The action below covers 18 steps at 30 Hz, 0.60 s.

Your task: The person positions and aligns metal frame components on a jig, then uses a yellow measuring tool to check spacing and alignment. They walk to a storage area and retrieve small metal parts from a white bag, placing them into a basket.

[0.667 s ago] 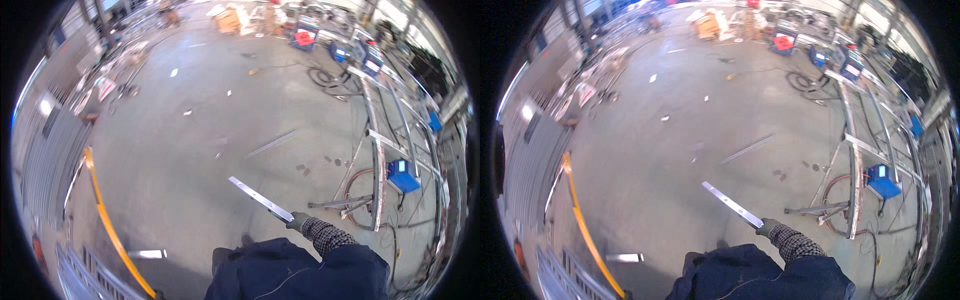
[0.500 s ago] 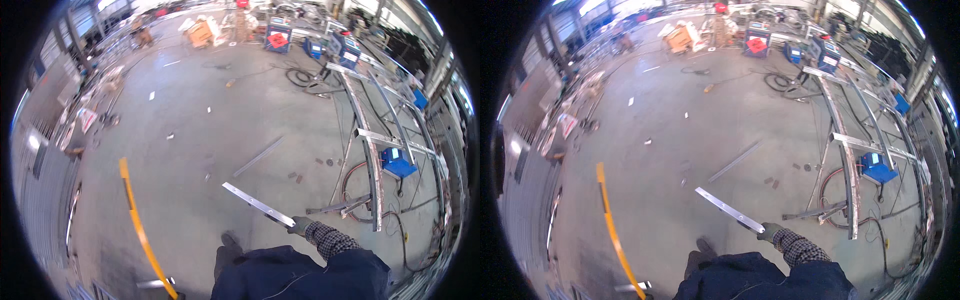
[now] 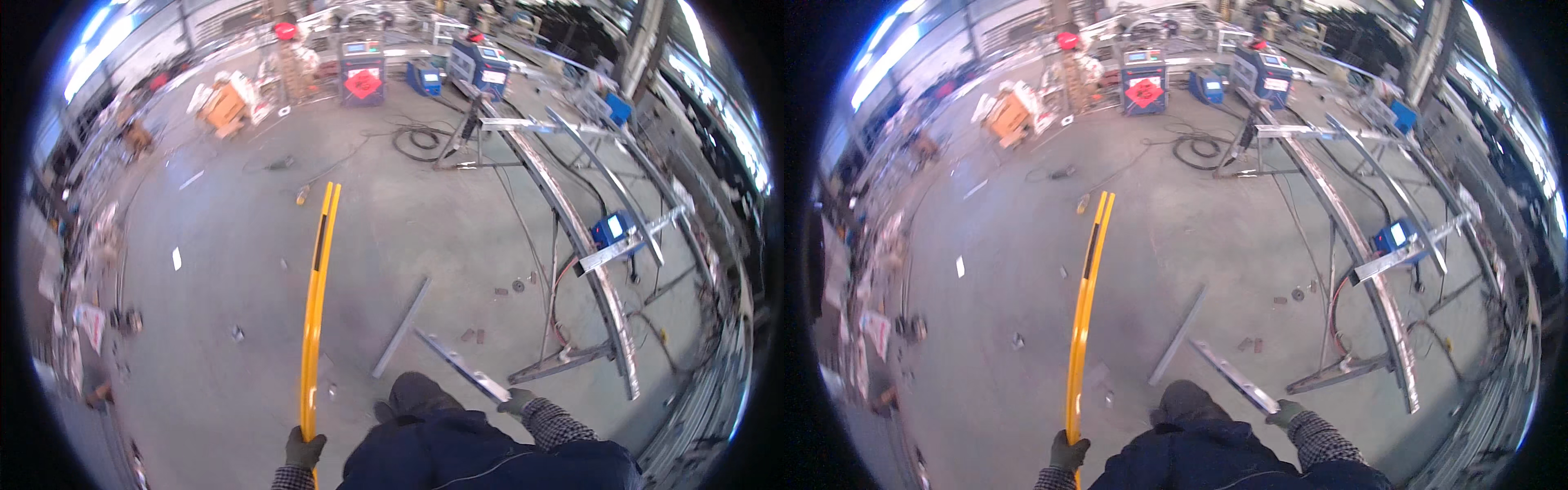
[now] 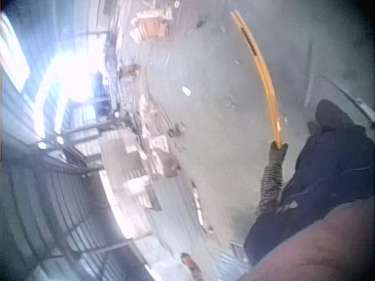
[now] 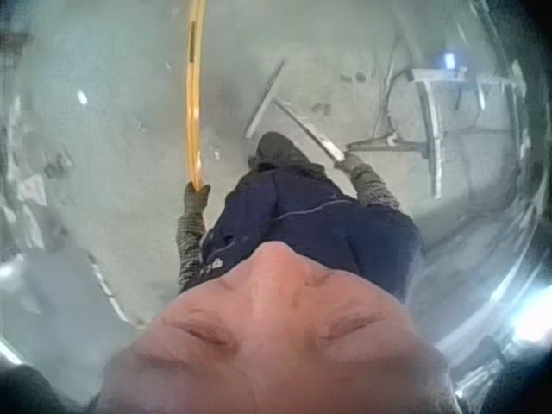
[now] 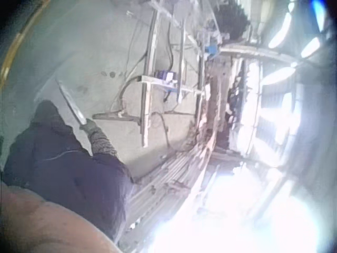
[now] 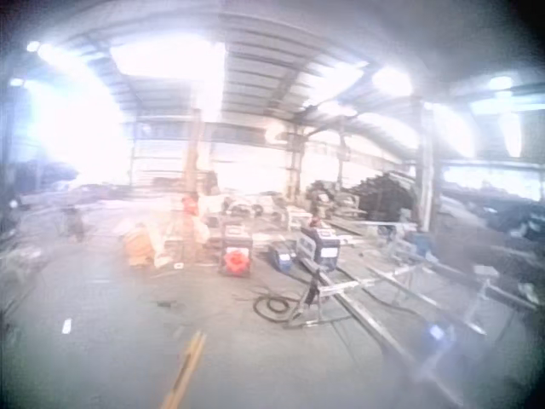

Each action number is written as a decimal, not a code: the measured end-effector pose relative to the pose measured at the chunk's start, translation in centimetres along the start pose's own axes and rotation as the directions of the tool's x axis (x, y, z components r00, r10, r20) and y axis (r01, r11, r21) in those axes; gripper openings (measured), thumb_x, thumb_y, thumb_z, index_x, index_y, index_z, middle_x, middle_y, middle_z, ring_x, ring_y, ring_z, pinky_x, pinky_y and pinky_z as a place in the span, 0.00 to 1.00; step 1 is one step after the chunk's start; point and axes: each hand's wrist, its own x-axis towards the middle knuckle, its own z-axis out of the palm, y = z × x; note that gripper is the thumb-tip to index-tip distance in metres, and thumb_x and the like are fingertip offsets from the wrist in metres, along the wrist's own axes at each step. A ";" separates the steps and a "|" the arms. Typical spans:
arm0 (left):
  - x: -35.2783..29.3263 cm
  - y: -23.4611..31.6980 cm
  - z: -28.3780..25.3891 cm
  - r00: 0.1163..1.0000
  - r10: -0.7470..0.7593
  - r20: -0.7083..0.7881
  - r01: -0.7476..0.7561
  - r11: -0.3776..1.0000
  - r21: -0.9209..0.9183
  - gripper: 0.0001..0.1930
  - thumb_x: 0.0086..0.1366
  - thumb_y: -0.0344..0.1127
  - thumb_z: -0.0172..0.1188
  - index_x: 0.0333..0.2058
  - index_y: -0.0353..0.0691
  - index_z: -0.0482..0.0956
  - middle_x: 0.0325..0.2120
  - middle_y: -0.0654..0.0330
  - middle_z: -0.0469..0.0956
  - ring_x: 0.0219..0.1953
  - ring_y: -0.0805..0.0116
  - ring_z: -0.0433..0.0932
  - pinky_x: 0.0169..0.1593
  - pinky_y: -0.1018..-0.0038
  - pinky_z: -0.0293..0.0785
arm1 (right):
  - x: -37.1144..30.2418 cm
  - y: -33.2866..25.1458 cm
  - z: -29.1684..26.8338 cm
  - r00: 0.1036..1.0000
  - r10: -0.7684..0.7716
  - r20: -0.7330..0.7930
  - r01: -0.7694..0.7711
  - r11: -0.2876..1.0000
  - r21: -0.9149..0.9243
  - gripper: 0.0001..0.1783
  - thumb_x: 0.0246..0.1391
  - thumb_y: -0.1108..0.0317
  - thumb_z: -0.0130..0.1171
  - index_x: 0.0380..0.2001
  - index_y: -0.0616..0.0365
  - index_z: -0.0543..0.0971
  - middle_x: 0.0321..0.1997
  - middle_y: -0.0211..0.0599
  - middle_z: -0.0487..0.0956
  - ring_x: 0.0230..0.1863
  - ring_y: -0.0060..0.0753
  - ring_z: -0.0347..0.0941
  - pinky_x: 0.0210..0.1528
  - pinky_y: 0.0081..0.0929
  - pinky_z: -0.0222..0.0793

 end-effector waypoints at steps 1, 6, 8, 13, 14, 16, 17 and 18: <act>2.3 4.3 -0.8 0.999 0.027 0.042 -0.026 1.000 -0.015 0.24 0.57 0.37 0.73 0.47 0.32 0.75 0.24 0.60 0.76 0.21 0.72 0.76 0.24 0.70 0.75 | 0.1 -0.6 -0.5 1.000 0.022 0.013 -0.023 0.998 0.058 0.45 0.42 0.36 0.75 0.58 0.54 0.83 0.56 0.52 0.85 0.58 0.53 0.82 0.62 0.43 0.75; 14.3 18.6 -1.3 0.996 0.050 0.077 -0.066 0.973 0.220 0.27 0.57 0.41 0.73 0.49 0.30 0.77 0.27 0.56 0.81 0.26 0.67 0.81 0.31 0.68 0.80 | 4.5 -5.6 0.3 0.964 0.262 0.051 -0.265 0.921 0.287 0.47 0.43 0.36 0.74 0.61 0.57 0.81 0.58 0.55 0.84 0.59 0.53 0.81 0.64 0.42 0.75; 19.0 22.3 -1.1 0.987 0.121 0.102 -0.151 0.912 0.382 0.27 0.56 0.43 0.73 0.49 0.31 0.78 0.28 0.54 0.82 0.27 0.64 0.83 0.33 0.66 0.81 | 7.9 -8.6 0.2 0.933 0.328 0.148 -0.360 0.849 0.388 0.47 0.44 0.37 0.74 0.62 0.57 0.81 0.58 0.57 0.83 0.60 0.53 0.81 0.65 0.43 0.74; 30.7 33.3 -1.1 0.962 0.235 0.141 -0.270 0.736 0.620 0.33 0.55 0.50 0.74 0.52 0.31 0.78 0.37 0.44 0.86 0.40 0.49 0.87 0.44 0.57 0.83 | 19.2 -21.2 -7.3 0.895 0.402 0.191 -0.441 0.858 0.264 0.39 0.53 0.43 0.71 0.62 0.57 0.81 0.59 0.52 0.84 0.61 0.51 0.81 0.65 0.43 0.74; 33.4 36.1 -1.5 0.950 0.271 0.156 -0.309 0.733 0.605 0.33 0.55 0.50 0.74 0.53 0.31 0.78 0.38 0.44 0.86 0.40 0.49 0.88 0.45 0.58 0.83 | 20.7 -23.3 -10.8 0.896 0.342 0.282 -0.425 0.843 0.330 0.37 0.54 0.44 0.71 0.60 0.58 0.83 0.57 0.52 0.85 0.60 0.47 0.81 0.63 0.41 0.76; 37.1 40.8 -1.9 0.967 0.198 0.163 -0.256 0.714 0.651 0.34 0.55 0.50 0.73 0.54 0.31 0.77 0.40 0.43 0.86 0.41 0.50 0.88 0.46 0.58 0.83 | 23.9 -28.2 -18.3 0.769 0.445 0.459 -0.631 0.644 0.432 0.37 0.53 0.45 0.73 0.59 0.59 0.84 0.54 0.53 0.86 0.58 0.41 0.83 0.59 0.37 0.79; 38.9 43.3 -2.1 0.967 0.185 0.174 -0.253 0.742 0.621 0.34 0.55 0.50 0.73 0.54 0.31 0.77 0.40 0.43 0.86 0.41 0.51 0.88 0.46 0.58 0.83 | 24.7 -29.9 -22.4 0.882 0.328 0.338 -0.442 0.824 0.354 0.39 0.51 0.44 0.74 0.59 0.62 0.83 0.56 0.55 0.85 0.58 0.45 0.83 0.58 0.38 0.79; 40.7 45.7 -2.5 0.973 0.148 0.175 -0.225 0.760 0.610 0.34 0.56 0.49 0.73 0.55 0.31 0.77 0.40 0.44 0.86 0.41 0.51 0.88 0.46 0.58 0.83 | 25.9 -31.9 -26.1 0.888 0.344 0.306 -0.438 0.836 0.331 0.44 0.49 0.42 0.74 0.61 0.65 0.81 0.58 0.57 0.84 0.59 0.49 0.82 0.60 0.39 0.78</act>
